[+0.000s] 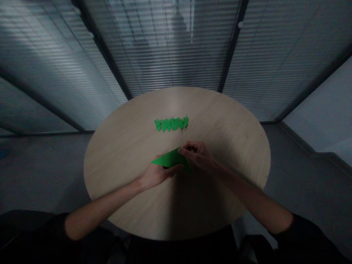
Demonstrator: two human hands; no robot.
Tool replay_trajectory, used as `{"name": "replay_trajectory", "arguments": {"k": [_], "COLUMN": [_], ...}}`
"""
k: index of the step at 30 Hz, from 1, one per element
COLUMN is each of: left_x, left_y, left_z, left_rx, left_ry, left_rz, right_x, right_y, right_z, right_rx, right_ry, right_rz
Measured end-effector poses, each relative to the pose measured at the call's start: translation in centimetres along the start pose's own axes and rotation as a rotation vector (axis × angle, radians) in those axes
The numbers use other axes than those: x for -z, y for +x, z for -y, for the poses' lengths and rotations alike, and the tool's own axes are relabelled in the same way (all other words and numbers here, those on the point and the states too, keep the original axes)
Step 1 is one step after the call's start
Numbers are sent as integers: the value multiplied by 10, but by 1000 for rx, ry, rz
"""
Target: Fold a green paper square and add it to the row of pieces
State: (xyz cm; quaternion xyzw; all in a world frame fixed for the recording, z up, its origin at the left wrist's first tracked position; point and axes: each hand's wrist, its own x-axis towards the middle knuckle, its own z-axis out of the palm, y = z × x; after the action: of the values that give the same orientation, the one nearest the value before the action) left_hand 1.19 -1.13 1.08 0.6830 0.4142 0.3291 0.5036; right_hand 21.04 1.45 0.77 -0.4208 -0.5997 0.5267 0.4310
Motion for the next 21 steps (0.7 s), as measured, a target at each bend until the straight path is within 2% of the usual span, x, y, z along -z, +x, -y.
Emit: {"name": "replay_trajectory", "arguments": {"k": [11,21], "left_x": [-2,-4], "left_y": [0,-2], "left_z": [13,8], "left_rx": [-3,11], "left_ry": [43,-3], "left_rz": [-9,41], "right_x": [1,-1], "right_y": [0,-1], "right_z": [4,5], "right_rx": [31,19], "right_ry": [6,-5], "right_rz": [12,-12]}}
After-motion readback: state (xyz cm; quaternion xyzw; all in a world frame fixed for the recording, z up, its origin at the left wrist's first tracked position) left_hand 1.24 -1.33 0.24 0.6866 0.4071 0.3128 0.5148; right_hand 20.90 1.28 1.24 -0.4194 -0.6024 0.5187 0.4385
